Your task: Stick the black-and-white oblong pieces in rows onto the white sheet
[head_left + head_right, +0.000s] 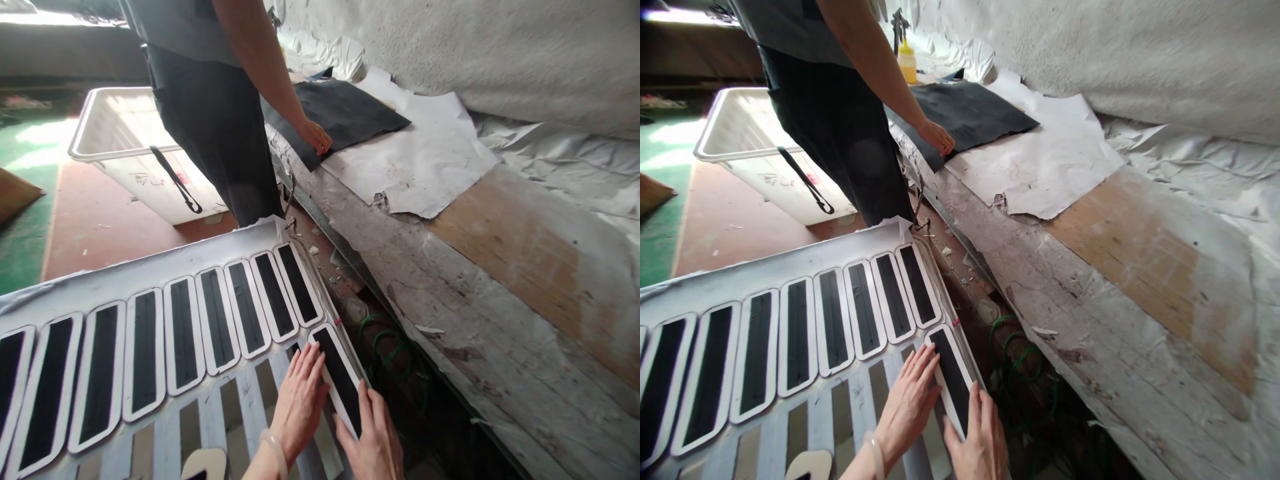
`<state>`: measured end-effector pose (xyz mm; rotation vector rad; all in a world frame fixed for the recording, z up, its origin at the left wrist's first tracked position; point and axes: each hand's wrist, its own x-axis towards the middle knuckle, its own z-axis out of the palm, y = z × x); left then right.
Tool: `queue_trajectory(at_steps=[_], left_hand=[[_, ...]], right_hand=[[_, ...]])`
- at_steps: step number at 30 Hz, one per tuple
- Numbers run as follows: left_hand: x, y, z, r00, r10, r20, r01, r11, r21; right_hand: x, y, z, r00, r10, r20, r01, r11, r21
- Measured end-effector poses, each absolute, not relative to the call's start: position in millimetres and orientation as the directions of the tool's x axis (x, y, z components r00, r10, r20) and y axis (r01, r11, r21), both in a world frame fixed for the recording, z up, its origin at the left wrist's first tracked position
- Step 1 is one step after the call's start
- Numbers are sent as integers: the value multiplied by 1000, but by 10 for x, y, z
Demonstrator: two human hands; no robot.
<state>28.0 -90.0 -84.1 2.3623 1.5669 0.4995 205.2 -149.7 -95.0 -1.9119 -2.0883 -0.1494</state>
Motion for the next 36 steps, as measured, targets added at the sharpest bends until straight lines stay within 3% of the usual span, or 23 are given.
queue_trajectory(at_steps=[11,14,17,20,22,26,36], left_hand=[[205,-837,-859,352,929,113,834,-366,414],[198,-842,-859,354,928,113,838,-368,404],[194,-840,-853,355,929,105,839,-366,403],[195,-832,-835,348,932,100,832,-356,426],[202,-830,-819,331,938,100,827,-340,448],[231,-834,-789,302,948,102,826,-314,468],[328,-806,-741,257,959,115,851,-281,443]], right_hand=[[2037,-1543,-951,-32,992,124,985,53,-167],[2124,-1663,-909,-19,998,64,959,36,-281],[2293,-1830,-887,45,998,42,872,-19,-489],[2467,-1973,-888,238,964,-118,655,-249,-714],[2534,-2003,-890,286,923,-258,526,-376,-763],[2542,-1892,-864,279,909,-311,533,-416,-737],[2487,-1763,-822,213,970,-116,798,-241,-553]])
